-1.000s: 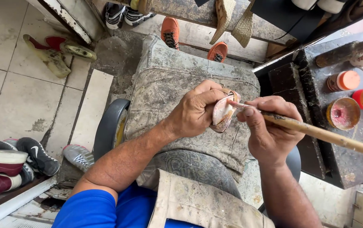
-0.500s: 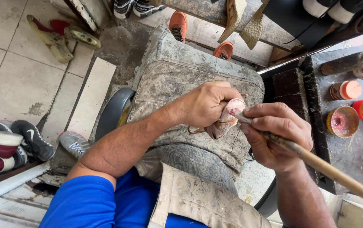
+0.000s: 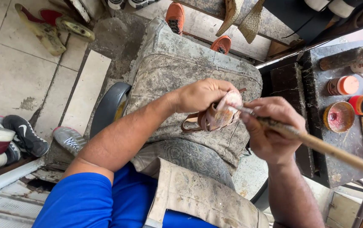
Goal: Applying a liquid coating to a leather sandal using a brush at a repair bench
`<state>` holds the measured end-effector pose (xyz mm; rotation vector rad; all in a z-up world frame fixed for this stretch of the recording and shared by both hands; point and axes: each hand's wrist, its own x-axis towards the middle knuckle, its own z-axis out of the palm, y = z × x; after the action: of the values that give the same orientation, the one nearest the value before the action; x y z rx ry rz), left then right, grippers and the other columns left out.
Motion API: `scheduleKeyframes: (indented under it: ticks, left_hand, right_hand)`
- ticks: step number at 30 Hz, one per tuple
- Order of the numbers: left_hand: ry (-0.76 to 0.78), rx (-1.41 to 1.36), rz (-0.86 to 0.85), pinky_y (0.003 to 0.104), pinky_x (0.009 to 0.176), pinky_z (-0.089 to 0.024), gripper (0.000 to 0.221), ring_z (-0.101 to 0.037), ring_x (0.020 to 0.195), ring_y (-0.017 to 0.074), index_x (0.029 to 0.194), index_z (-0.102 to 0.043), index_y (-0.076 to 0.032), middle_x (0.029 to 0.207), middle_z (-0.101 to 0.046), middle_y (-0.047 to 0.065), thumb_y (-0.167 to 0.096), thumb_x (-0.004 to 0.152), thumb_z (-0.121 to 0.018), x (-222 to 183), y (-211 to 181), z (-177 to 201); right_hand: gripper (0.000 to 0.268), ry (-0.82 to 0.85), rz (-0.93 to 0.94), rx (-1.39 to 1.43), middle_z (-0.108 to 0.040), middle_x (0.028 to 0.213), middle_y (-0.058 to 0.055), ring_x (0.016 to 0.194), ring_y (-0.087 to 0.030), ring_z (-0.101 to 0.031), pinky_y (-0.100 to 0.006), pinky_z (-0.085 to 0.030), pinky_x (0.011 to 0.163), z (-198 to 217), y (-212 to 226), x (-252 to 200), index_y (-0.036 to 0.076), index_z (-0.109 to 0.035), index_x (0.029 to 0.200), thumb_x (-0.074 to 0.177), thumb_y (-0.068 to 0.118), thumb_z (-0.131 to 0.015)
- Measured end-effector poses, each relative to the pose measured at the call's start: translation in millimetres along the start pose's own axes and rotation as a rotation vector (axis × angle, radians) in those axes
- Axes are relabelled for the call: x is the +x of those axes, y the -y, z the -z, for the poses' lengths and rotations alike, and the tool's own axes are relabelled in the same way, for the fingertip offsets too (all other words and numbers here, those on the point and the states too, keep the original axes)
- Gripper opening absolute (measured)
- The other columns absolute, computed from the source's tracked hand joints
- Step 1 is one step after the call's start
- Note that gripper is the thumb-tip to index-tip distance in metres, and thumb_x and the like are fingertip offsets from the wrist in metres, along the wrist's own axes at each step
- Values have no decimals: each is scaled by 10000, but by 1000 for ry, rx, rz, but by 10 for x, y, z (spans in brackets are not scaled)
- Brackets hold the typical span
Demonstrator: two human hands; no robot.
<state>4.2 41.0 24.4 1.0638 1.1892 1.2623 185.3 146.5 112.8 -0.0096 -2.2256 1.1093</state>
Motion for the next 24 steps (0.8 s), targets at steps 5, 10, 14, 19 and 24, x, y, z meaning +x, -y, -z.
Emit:
scheduleKeyframes:
  ticks: [5,10,14,19,24]
  left_hand:
    - [317,-1145,-12,476,867,-602,603,-694,980,344,1453,-477,69,1340,-580,213,45,858,-567,-5,584,68]
    - [251,-817,-139,460,653,-670,518,-766,743,313,1414,-523,-37,934,-727,170,-8,942,-735,30,645,-86]
    - [146,-659,-181,374,620,-666,407,-784,740,258,1328,-606,-36,936,-750,142,-53,945,-742,24,450,-134]
    - [56,-630,-256,366,561,-673,365,-749,726,183,1245,-669,3,1145,-633,104,-58,905,-788,18,400,-264]
    - [76,-551,-189,355,562,-680,359,-759,739,262,1232,-634,-17,1202,-548,75,45,896,-743,-37,281,-249]
  right_hand:
    - [250,-150,-130,79,-666,1011,-203,918,-265,-704,-328,-601,864,48,-172,-75,59,-590,1055,926,-29,-785]
    - [224,-114,14,42,-677,907,-222,828,-327,-722,-376,-597,764,115,-200,-53,3,-599,953,888,-49,-807]
    - [244,-24,137,-50,-701,829,-278,751,-399,-742,-416,-579,676,248,-231,34,-52,-613,838,850,-71,-856]
    - [224,-4,171,-100,-679,767,-254,699,-403,-732,-417,-580,639,221,-150,49,-40,-628,785,827,-84,-844]
    - [200,-136,-29,-209,-662,995,-227,871,-308,-669,-379,-569,796,315,-163,-9,-35,-603,1034,967,-73,-788]
